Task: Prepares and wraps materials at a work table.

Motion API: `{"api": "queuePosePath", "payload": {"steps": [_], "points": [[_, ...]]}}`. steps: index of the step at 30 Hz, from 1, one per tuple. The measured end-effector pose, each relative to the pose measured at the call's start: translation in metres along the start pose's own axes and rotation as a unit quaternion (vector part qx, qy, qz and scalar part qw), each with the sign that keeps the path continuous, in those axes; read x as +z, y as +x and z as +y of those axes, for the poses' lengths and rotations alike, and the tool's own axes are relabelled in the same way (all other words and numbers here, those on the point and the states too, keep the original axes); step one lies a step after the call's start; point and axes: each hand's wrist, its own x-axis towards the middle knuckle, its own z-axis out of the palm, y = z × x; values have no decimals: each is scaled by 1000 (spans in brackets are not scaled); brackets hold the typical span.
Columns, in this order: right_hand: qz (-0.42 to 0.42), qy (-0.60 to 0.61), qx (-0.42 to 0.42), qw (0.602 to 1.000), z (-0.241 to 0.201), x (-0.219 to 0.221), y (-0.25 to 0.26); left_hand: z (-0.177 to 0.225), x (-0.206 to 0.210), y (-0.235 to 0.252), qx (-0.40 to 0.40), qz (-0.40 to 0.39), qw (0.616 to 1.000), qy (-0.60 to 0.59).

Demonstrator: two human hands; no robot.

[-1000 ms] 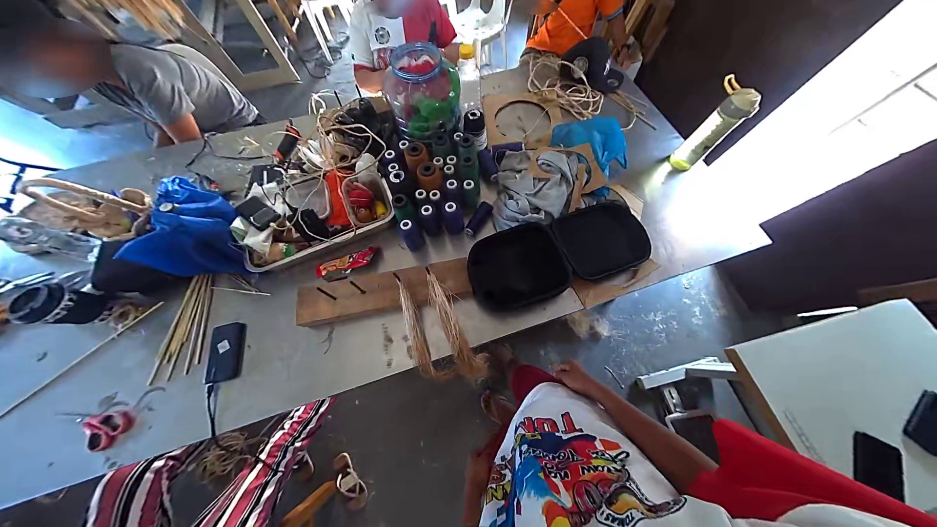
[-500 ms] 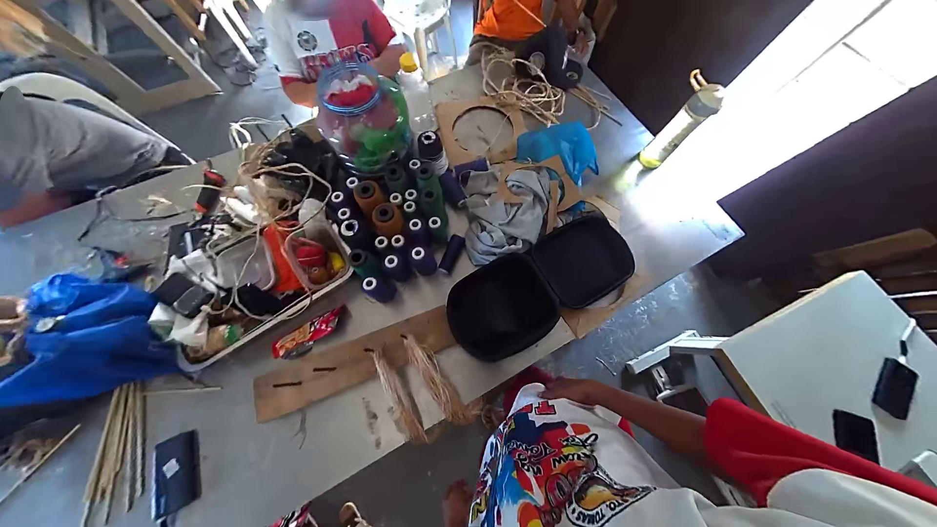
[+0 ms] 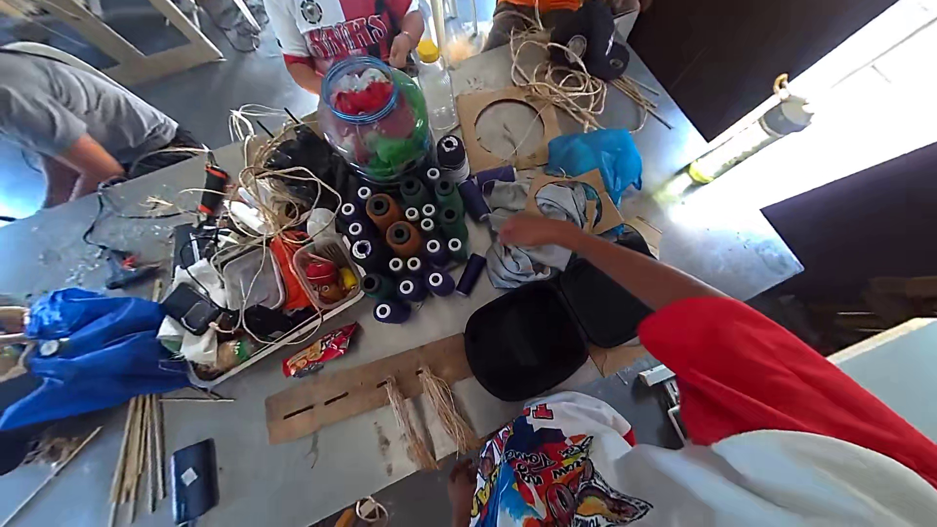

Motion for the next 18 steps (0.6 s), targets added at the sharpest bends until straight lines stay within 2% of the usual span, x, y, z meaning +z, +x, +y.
{"api": "queuePosePath", "payload": {"steps": [2,4,8,11,14,18], "points": [[91,-92,63,990,5,-29,54,19,-3,-29,-30,36,998,-41],[125,-118,101,980,5,-45,91,27,-3,-48,-44,51,996,-62],[126,-87,128,980,19,-48,139,5,10,-47,-68,48,993,-80],[134,-33,93,986,50,-38,165,5,18,-51,-88,14,995,-34],[175,-14,24,984,70,-25,166,10,21,-45,-57,8,998,4],[279,-50,-37,958,66,-16,118,30,13,-37,-33,38,999,-16]]}}
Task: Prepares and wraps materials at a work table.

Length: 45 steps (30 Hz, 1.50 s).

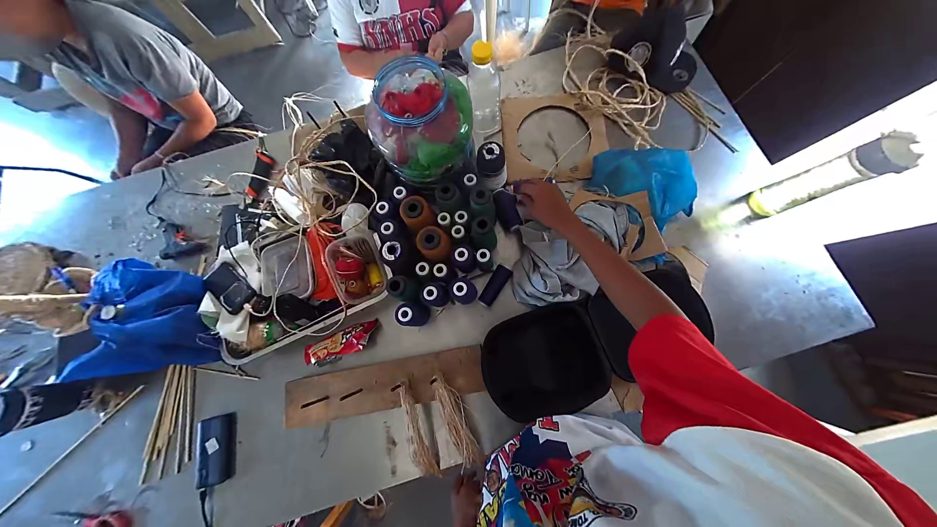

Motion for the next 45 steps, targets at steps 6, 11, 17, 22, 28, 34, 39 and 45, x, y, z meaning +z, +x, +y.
{"api": "queuePosePath", "payload": {"steps": [6,11,17,22,28,34,39,45], "points": [[162,-9,-112,980,-49,-33,-142,52,-35,-47,6,-95,988,123],[122,280,-150,940,-83,-23,-234,101,-106,-102,268,97,935,210],[26,294,-230,927,-198,-7,-270,231,-80,-183,615,-1,786,58],[4,222,-294,930,-262,7,-287,242,-46,-204,676,-64,722,-130],[-72,229,-322,916,-300,29,-307,186,-70,-203,613,-46,740,-272],[-154,227,-359,892,-342,58,-332,133,-109,-188,657,10,719,-229],[-162,235,-369,885,-364,70,-349,119,-136,-190,607,-28,716,-345],[-133,290,-308,896,-365,70,-374,113,-168,-202,513,-52,717,-470]]}}
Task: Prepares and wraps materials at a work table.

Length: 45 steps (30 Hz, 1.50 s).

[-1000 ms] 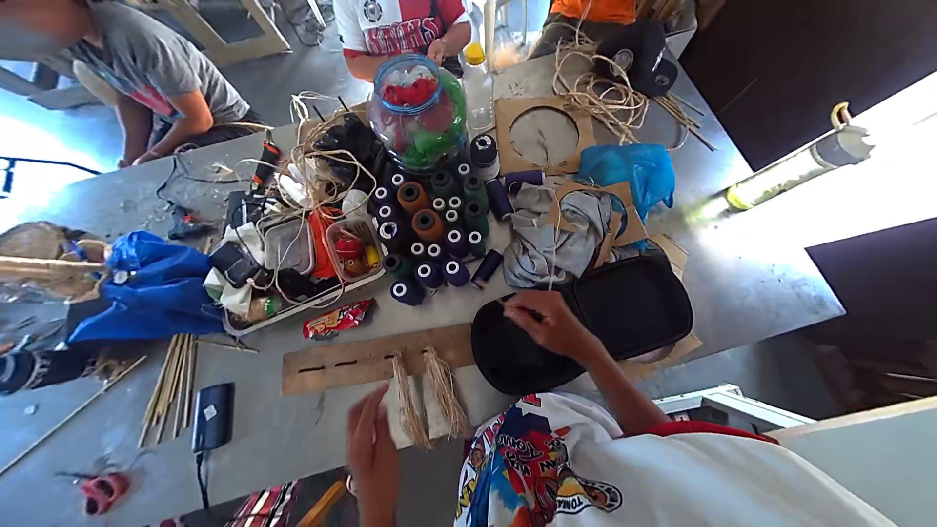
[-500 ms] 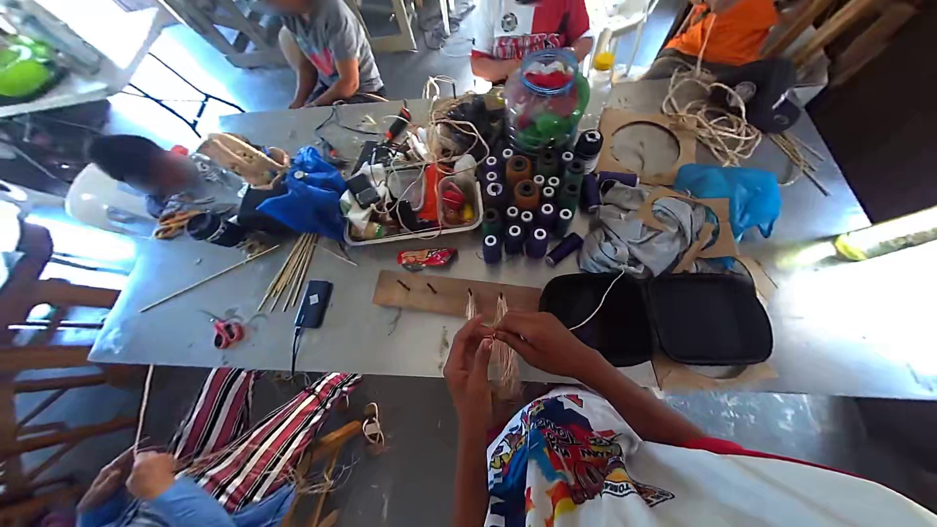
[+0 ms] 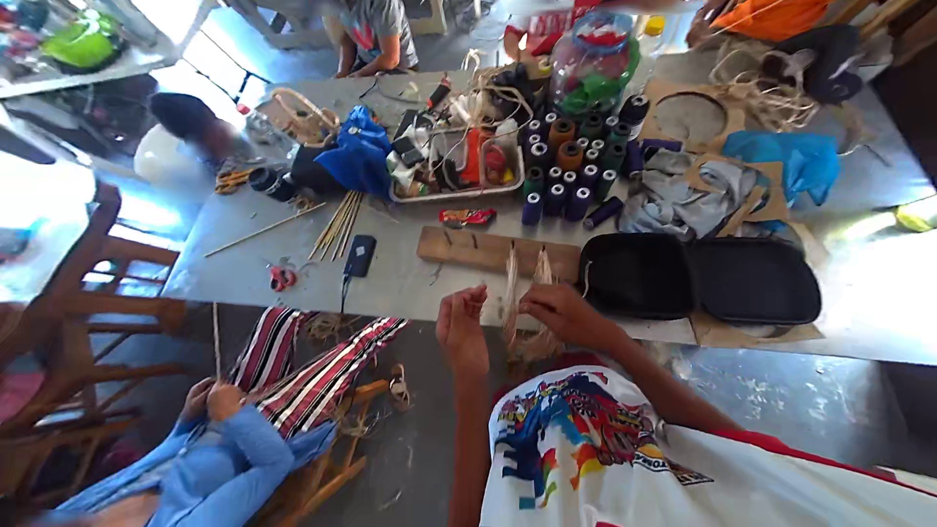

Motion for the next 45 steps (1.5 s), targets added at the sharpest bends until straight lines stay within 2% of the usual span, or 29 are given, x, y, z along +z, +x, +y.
{"api": "queuePosePath", "payload": {"steps": [2,5,6,8,11,13,16,19,23,27,45], "points": [[8,45,25,999,-7,6,-8,6,-2,-4,-26,15,1000,-7],[30,83,43,995,-18,16,-18,9,-12,-12,-41,-19,999,8],[39,96,48,993,-21,19,-20,7,-19,-13,-35,-39,998,38],[44,137,50,988,-27,24,-21,-1,-36,-9,-9,-90,978,186],[-37,193,45,980,-39,35,-22,-5,-54,-1,11,-155,881,447],[-104,207,63,971,-42,50,-24,-2,-57,3,29,-166,813,557],[-158,242,101,952,-45,68,-31,9,-54,9,80,-174,737,648],[-173,276,141,935,-52,77,-39,14,-50,9,118,-183,688,693],[-163,289,182,925,-57,89,-45,21,-40,0,116,-199,661,714],[-155,297,184,924,-56,88,-43,14,-32,12,106,-196,641,734],[-132,330,217,909,-62,82,-40,15,-23,23,115,-220,609,753]]}}
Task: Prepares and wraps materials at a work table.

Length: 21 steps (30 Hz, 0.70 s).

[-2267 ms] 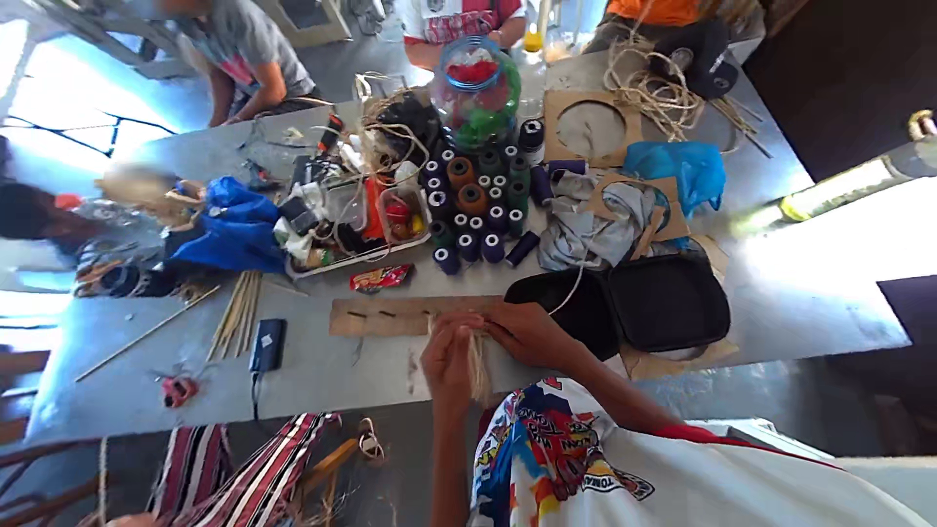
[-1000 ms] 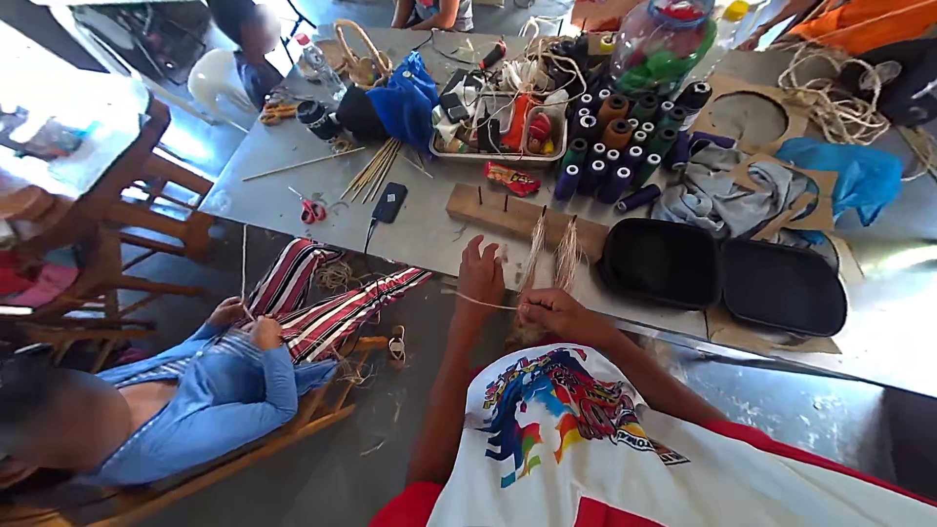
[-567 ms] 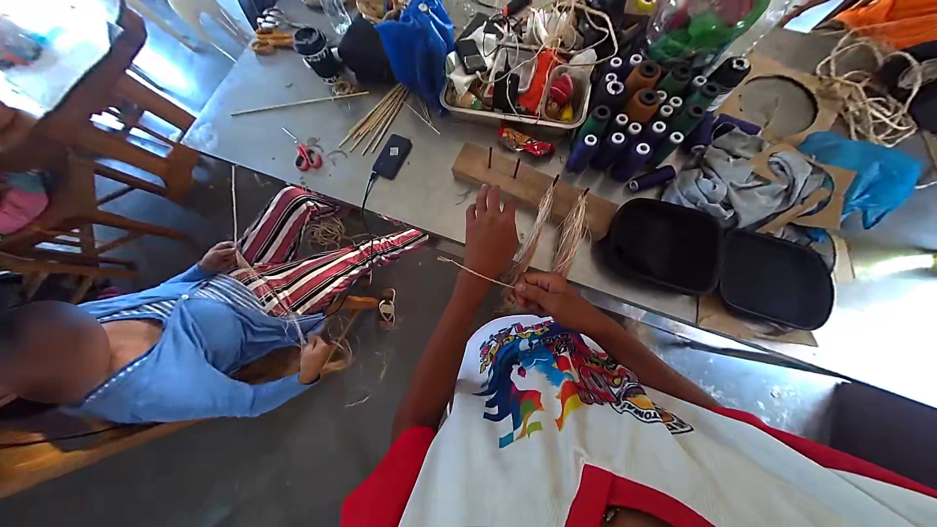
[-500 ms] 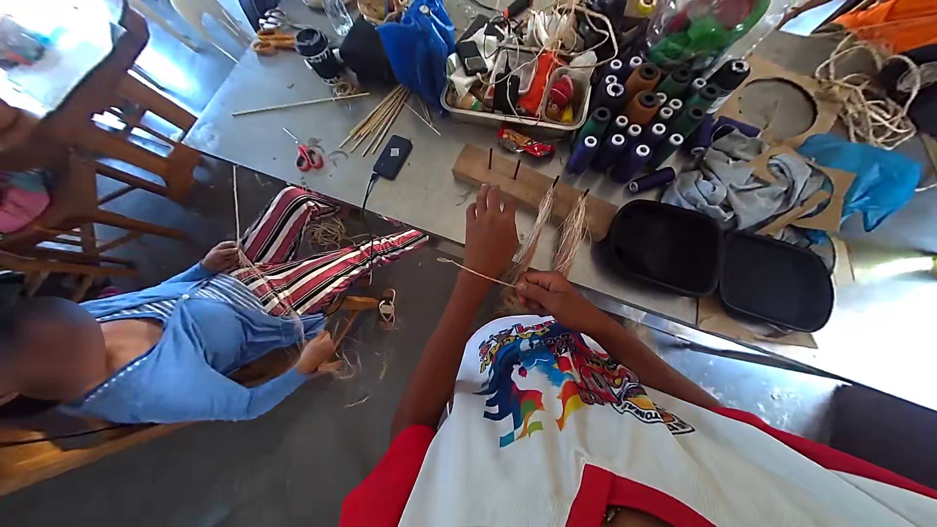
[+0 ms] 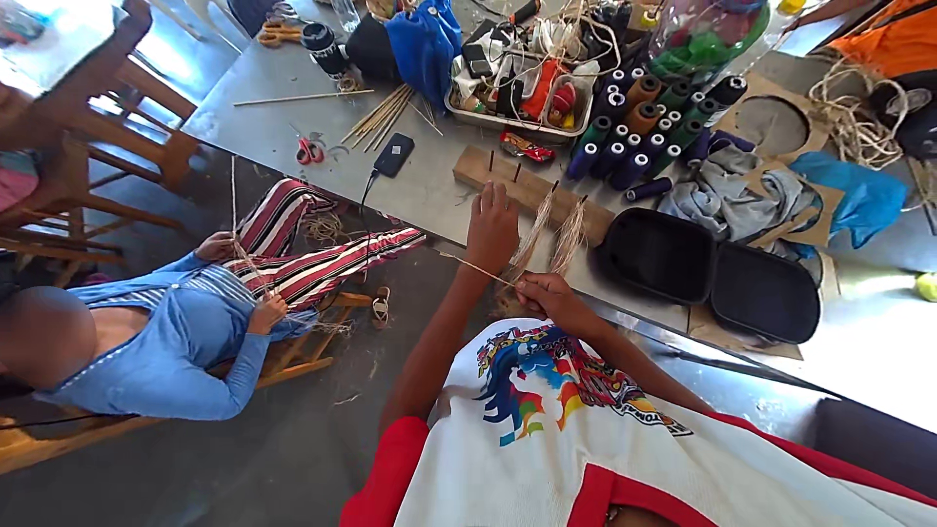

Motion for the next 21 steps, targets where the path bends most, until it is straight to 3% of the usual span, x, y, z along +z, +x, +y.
{"api": "queuePosePath", "payload": {"steps": [3,5,6,8,11,12,13,15,19,21], "points": [[5,4,-7,1000,0,1,0,-7,3,-2,-2,3,999,-51],[16,14,-22,1000,1,1,-1,-17,11,-10,-20,5,980,-197],[24,18,-30,999,0,2,-1,-22,18,-20,-34,16,953,-299],[41,19,-45,998,-2,0,-1,-23,27,-48,-86,29,855,-510],[62,16,-72,995,0,-4,-1,-25,43,-75,-105,76,664,-737],[66,16,-79,995,1,-5,-1,-26,46,-84,-88,93,616,-777],[70,15,-85,994,1,-5,0,-27,46,-92,-77,110,601,-788],[79,4,-94,992,-1,-5,2,-23,38,-106,-65,130,624,-768],[71,-9,-104,992,-2,-4,5,-9,9,-118,-64,122,708,-693],[61,-12,-103,993,-1,-2,6,-2,-4,-119,-78,113,715,-685]]}}
